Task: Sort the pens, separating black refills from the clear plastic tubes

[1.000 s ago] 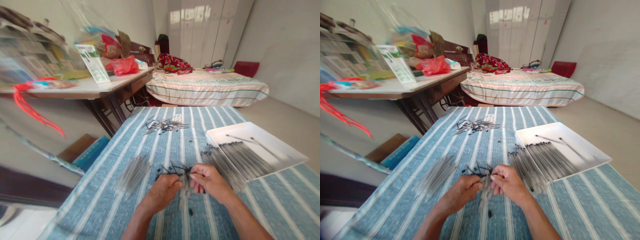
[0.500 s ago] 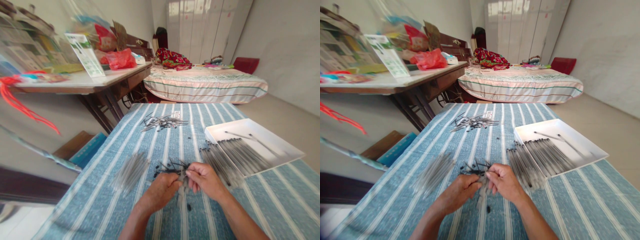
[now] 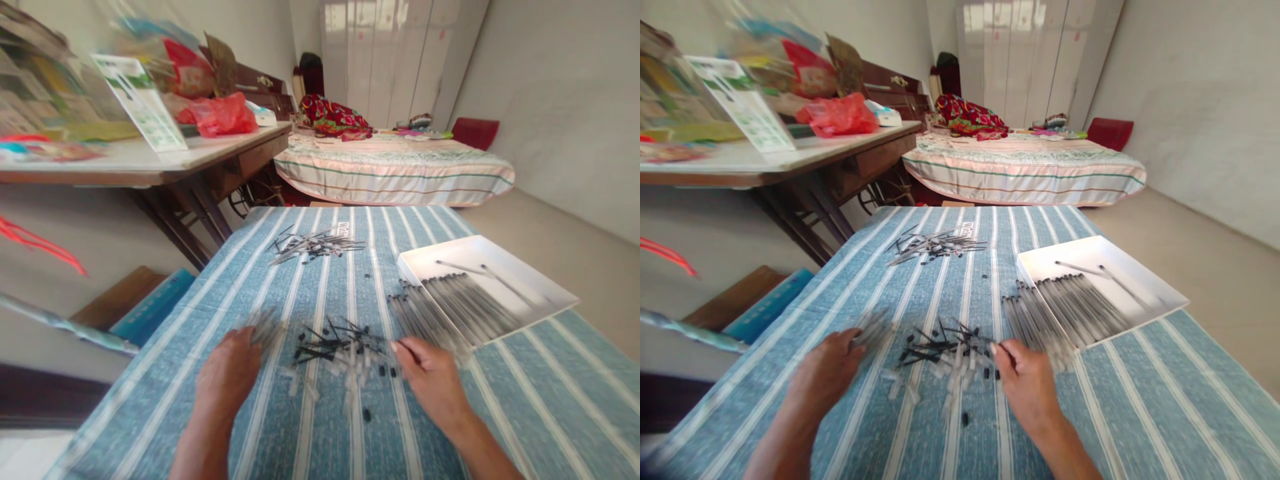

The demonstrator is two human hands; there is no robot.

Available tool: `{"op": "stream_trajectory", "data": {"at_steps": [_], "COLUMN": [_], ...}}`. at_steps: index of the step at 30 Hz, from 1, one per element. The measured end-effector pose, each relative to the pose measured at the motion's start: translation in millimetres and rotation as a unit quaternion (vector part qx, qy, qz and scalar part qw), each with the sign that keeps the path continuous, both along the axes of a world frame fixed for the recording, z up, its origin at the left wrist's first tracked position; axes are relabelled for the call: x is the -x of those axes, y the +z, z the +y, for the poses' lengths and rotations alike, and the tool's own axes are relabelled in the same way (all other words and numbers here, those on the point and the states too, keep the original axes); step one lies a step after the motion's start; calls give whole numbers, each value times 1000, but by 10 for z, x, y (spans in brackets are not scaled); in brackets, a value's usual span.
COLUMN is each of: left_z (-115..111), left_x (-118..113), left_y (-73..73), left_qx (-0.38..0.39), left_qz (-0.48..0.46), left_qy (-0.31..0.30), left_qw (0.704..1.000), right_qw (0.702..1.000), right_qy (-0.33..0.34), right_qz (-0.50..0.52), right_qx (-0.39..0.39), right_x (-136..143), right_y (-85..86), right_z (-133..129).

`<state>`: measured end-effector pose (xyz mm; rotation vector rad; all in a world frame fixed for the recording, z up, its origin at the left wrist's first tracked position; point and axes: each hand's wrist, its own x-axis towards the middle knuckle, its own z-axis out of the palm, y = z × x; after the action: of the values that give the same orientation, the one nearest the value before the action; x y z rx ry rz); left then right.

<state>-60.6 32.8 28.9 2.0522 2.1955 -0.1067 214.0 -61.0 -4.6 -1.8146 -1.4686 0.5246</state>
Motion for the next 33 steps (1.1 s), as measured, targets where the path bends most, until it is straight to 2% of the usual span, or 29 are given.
{"op": "stream_trajectory", "data": {"at_steps": [2,4,6,9,11,13,15,17,20,22,23,25,27,29,31,33], "left_z": [-8,-17,-26,-51,-88,-154,-250,-362,-500,-538,-540,-514,-463,-405,-355,-329], "left_x": [1,-11,-41,-148,-282,-472,-701,-929,-1179,-1252,-1262,-1243,-1190,-1124,-1069,-1043], "left_y": [-8,-14,-17,-19,-24,-36,-53,-71,-90,-88,-81,-53,-12,27,51,56], "left_qx": [-12,-34,-68,-115,-126,-117,-76,6,115,142,138,118,98,89,90,88], "left_qz": [7,3,-9,-61,-139,-255,-387,-533,-720,-797,-821,-846,-856,-866,-878,-886], "left_qy": [5,8,6,-11,-29,-63,-69,-12,83,136,158,185,193,193,199,216], "left_qw": [1000,999,998,991,982,958,916,846,679,571,531,487,470,452,426,401], "right_qw": [986,947,910,897,906,922,945,970,989,991,990,977,945,916,915,927], "right_qy": [-18,-37,-36,-13,-8,-9,-4,27,100,122,125,135,149,155,151,149], "right_qz": [-162,-297,-372,-384,-363,-329,-281,-209,-80,-9,34,150,272,349,363,340], "right_qx": [47,119,181,220,219,202,167,118,68,54,54,76,108,119,89,50], "right_x": [-22,-64,-97,-130,-145,-139,-82,35,276,425,487,589,676,760,840,910], "right_y": [26,67,100,108,93,78,75,81,105,126,136,152,160,161,165,179], "right_z": [-4,33,86,152,169,156,108,37,-60,-84,-82,-54,-15,25,64,104]}}
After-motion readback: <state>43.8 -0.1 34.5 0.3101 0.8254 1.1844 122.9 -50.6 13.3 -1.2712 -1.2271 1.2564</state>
